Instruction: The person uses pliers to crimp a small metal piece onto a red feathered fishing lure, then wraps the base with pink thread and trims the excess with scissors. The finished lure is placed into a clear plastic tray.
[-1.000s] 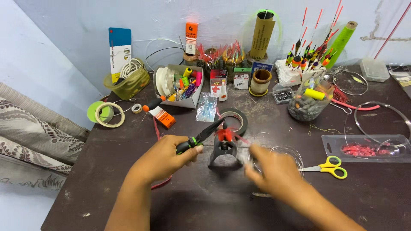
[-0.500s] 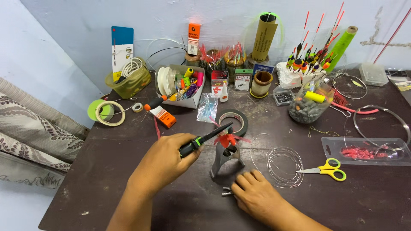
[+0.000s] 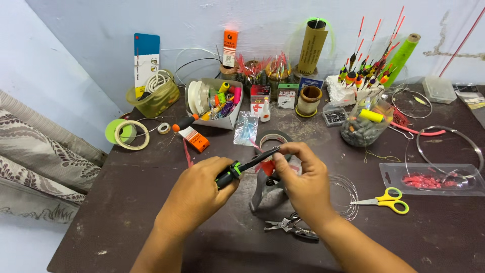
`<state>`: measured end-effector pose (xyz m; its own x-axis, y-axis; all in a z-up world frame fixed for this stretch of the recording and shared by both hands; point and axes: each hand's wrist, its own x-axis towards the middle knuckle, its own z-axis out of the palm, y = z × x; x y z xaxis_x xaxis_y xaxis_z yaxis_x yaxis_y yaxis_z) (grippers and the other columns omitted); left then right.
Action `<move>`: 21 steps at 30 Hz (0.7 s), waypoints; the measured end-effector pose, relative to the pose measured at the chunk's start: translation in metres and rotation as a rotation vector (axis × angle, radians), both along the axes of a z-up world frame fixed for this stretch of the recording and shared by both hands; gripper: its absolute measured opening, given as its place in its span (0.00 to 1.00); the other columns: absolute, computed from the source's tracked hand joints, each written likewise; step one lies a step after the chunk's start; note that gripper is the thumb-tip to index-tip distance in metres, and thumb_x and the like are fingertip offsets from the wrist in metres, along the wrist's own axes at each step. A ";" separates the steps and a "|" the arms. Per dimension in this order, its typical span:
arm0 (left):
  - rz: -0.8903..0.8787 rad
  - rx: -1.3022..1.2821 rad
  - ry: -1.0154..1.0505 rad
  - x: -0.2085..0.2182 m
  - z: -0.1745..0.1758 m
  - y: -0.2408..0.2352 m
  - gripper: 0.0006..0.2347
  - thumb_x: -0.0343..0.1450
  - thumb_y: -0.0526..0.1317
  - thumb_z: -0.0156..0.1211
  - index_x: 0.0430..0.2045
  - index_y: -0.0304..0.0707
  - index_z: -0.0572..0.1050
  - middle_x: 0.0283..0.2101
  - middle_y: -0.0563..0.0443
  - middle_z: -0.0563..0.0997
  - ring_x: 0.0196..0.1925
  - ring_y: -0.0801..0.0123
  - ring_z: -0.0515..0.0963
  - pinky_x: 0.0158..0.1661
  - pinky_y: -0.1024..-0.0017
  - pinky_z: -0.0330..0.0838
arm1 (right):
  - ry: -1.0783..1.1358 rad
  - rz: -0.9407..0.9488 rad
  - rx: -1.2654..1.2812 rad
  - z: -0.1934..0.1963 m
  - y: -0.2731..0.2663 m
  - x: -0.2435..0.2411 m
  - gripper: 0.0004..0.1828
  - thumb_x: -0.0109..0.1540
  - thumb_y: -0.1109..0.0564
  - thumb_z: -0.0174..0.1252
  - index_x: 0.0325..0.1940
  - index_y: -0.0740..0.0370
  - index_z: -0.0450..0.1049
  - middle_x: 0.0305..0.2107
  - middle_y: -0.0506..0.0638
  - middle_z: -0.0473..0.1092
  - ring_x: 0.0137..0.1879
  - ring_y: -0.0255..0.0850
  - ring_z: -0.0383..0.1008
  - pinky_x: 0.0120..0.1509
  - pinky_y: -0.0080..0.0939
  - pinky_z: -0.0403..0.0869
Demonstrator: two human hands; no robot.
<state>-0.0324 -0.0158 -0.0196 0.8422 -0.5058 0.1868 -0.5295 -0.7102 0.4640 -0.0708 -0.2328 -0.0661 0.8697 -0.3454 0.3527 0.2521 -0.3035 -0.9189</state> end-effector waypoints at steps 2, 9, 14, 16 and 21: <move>0.021 0.006 0.014 -0.002 0.003 -0.001 0.07 0.68 0.45 0.62 0.34 0.47 0.77 0.35 0.52 0.81 0.39 0.51 0.79 0.35 0.55 0.70 | -0.014 0.029 0.089 -0.004 0.003 0.000 0.03 0.65 0.56 0.62 0.42 0.54 0.77 0.34 0.39 0.72 0.34 0.25 0.65 0.39 0.27 0.67; 0.051 0.074 -0.112 -0.006 -0.008 0.010 0.19 0.65 0.39 0.66 0.50 0.49 0.72 0.47 0.52 0.76 0.49 0.54 0.74 0.51 0.56 0.67 | -0.048 0.030 0.088 -0.003 0.006 -0.002 0.02 0.66 0.58 0.61 0.42 0.55 0.78 0.33 0.39 0.74 0.37 0.25 0.69 0.40 0.27 0.71; 0.052 0.149 -0.161 -0.002 -0.027 0.024 0.31 0.61 0.30 0.61 0.63 0.43 0.67 0.57 0.50 0.76 0.61 0.55 0.72 0.61 0.46 0.58 | -0.095 0.085 0.120 0.005 0.009 -0.002 0.02 0.67 0.59 0.58 0.42 0.57 0.76 0.35 0.45 0.78 0.42 0.30 0.76 0.46 0.30 0.77; 0.091 0.201 -0.082 -0.001 -0.034 0.035 0.36 0.61 0.26 0.60 0.68 0.42 0.62 0.62 0.52 0.73 0.66 0.57 0.68 0.66 0.35 0.50 | -0.099 0.106 0.168 0.007 0.008 0.001 0.02 0.67 0.60 0.57 0.42 0.58 0.76 0.35 0.47 0.77 0.41 0.30 0.76 0.44 0.29 0.80; 0.211 0.110 0.128 -0.007 -0.077 0.052 0.21 0.64 0.34 0.64 0.52 0.52 0.72 0.46 0.49 0.79 0.50 0.50 0.79 0.47 0.54 0.72 | -0.095 0.237 0.174 0.011 -0.004 0.004 0.04 0.68 0.61 0.54 0.40 0.59 0.73 0.33 0.48 0.76 0.37 0.32 0.74 0.42 0.31 0.76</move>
